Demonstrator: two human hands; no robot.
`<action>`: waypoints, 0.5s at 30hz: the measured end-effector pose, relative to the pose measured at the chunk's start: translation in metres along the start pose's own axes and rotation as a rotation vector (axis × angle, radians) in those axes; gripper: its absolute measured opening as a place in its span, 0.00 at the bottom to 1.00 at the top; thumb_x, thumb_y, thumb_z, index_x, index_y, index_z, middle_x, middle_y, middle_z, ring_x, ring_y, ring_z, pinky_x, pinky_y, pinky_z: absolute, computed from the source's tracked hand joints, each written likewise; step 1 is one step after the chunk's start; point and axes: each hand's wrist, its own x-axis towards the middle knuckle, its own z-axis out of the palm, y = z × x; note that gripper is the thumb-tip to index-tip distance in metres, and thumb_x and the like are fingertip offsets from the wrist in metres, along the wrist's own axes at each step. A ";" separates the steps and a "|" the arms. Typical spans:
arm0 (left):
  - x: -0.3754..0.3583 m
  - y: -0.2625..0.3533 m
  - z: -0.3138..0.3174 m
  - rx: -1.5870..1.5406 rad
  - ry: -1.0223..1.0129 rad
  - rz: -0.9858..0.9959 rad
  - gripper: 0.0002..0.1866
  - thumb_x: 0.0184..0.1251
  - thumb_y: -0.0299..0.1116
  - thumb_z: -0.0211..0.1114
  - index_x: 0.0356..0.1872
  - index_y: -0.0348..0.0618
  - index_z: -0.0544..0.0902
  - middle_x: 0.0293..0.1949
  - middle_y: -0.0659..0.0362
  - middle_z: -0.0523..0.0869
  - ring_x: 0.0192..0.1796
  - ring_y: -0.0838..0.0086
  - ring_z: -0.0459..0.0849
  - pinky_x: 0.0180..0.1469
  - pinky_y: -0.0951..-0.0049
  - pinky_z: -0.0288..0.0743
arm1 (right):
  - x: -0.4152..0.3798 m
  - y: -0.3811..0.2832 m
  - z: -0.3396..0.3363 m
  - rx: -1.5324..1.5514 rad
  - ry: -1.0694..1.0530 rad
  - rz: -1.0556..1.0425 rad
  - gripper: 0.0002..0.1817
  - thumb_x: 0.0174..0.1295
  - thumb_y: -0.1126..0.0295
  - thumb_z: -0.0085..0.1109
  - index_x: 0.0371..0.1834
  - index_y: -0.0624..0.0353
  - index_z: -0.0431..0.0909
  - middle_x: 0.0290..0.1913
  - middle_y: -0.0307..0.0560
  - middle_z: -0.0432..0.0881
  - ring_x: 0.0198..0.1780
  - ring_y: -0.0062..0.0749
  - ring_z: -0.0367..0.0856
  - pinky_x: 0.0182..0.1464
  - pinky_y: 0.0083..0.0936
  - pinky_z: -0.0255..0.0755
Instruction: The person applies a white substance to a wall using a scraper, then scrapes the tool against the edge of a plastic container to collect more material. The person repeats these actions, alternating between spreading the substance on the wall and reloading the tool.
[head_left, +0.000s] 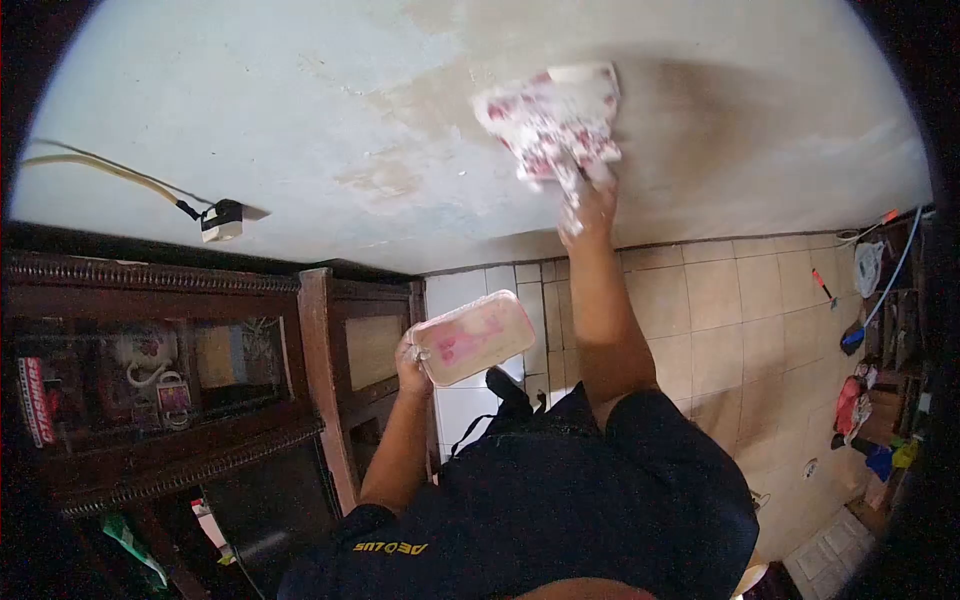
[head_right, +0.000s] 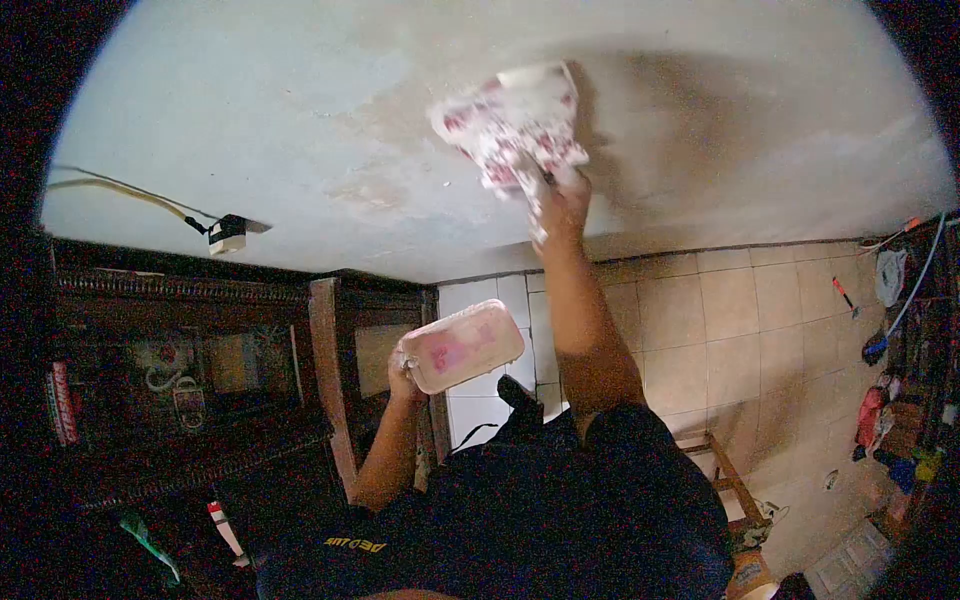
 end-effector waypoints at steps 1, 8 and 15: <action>0.000 0.003 0.003 -0.002 -0.001 0.003 0.21 0.53 0.42 0.59 0.44 0.37 0.75 0.42 0.55 0.79 0.44 0.68 0.79 0.48 0.67 0.74 | 0.005 -0.004 0.012 -0.075 0.036 0.020 0.11 0.52 0.74 0.61 0.39 0.65 0.77 0.37 0.42 0.79 0.36 0.26 0.77 0.35 0.21 0.74; -0.006 0.001 -0.007 -0.020 0.013 0.027 0.26 0.50 0.46 0.62 0.45 0.37 0.74 0.43 0.55 0.79 0.44 0.68 0.79 0.48 0.68 0.73 | 0.000 0.142 -0.115 -0.134 0.332 0.205 0.13 0.54 0.71 0.60 0.41 0.64 0.75 0.36 0.43 0.79 0.34 0.26 0.78 0.29 0.22 0.75; -0.011 0.023 -0.002 -0.001 0.052 -0.002 0.22 0.51 0.42 0.58 0.44 0.38 0.75 0.41 0.56 0.79 0.43 0.69 0.79 0.48 0.69 0.73 | -0.067 0.138 -0.175 -0.146 0.187 0.380 0.17 0.54 0.65 0.60 0.43 0.62 0.73 0.39 0.45 0.77 0.34 0.28 0.78 0.29 0.27 0.77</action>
